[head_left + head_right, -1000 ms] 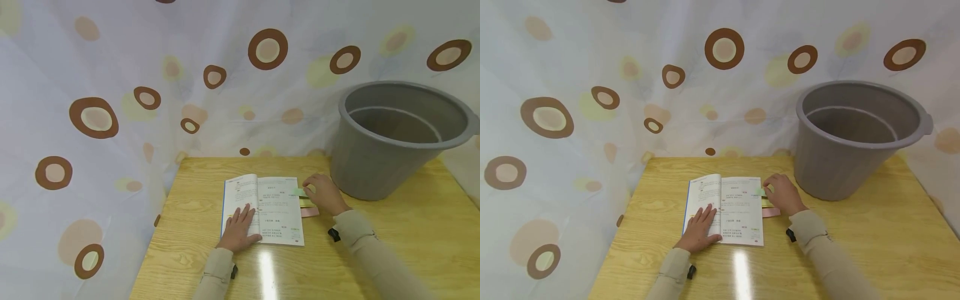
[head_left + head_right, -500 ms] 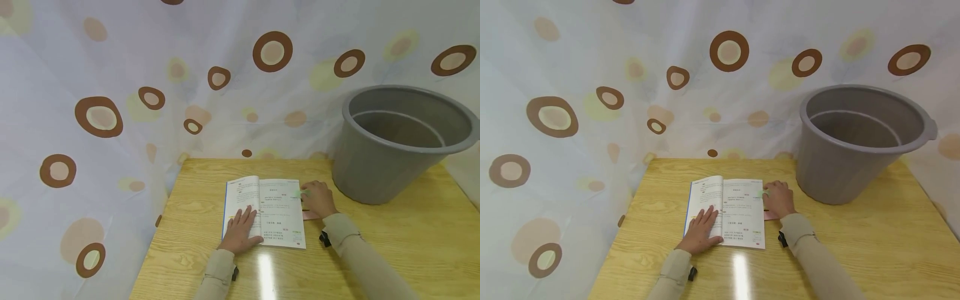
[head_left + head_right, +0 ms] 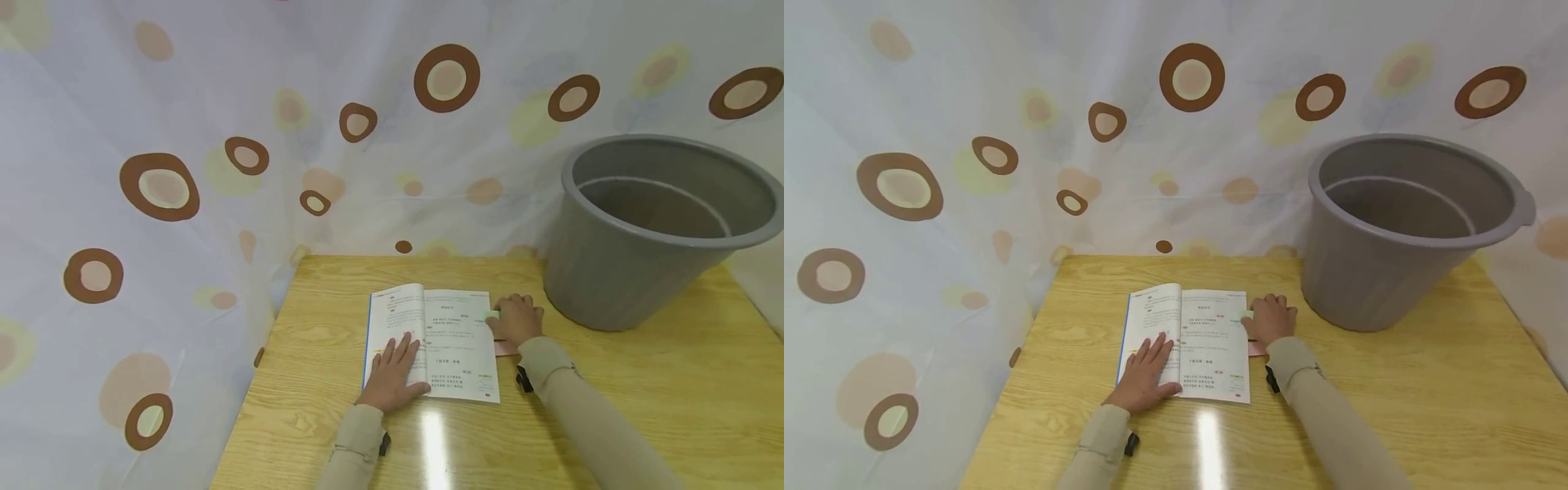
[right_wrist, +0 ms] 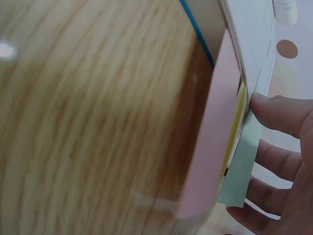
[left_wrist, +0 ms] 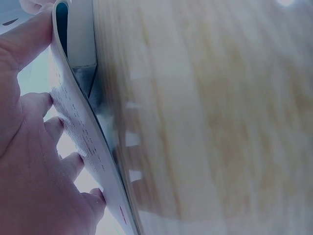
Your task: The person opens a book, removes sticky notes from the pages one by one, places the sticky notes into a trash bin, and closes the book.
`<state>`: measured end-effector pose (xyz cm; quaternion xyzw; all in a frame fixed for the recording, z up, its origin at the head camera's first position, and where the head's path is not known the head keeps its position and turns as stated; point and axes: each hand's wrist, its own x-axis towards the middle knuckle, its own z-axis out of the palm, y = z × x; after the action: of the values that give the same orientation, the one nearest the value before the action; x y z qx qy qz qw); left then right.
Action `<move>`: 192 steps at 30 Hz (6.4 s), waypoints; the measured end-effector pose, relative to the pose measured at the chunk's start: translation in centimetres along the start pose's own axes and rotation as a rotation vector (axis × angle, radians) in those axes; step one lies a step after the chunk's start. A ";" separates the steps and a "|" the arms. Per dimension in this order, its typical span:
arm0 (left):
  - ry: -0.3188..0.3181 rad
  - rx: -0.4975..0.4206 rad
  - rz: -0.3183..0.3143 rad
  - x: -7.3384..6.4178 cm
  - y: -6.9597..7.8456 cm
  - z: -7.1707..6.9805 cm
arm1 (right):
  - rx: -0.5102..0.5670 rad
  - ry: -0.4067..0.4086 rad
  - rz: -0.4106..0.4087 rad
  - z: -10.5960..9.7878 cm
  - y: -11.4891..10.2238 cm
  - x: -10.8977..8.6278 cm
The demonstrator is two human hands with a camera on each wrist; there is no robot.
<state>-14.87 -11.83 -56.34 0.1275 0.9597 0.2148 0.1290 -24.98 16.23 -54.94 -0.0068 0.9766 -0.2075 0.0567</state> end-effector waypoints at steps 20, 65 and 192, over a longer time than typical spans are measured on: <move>-0.010 -0.030 -0.005 0.0 0.1 -0.1 | 0.031 0.102 -0.063 0.7 0.6 0.1; -0.004 -0.040 0.012 -0.3 0.5 -0.4 | 0.213 0.994 -0.300 -29.1 -1.5 -9.1; -0.020 -0.109 -0.010 0.0 0.5 -0.2 | 0.381 -0.021 -0.037 -1.7 -0.9 -6.9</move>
<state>-14.83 -11.42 -55.97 0.1177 0.9458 0.2650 0.1464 -18.36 16.35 -52.34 -0.0162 0.9186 -0.3896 0.0635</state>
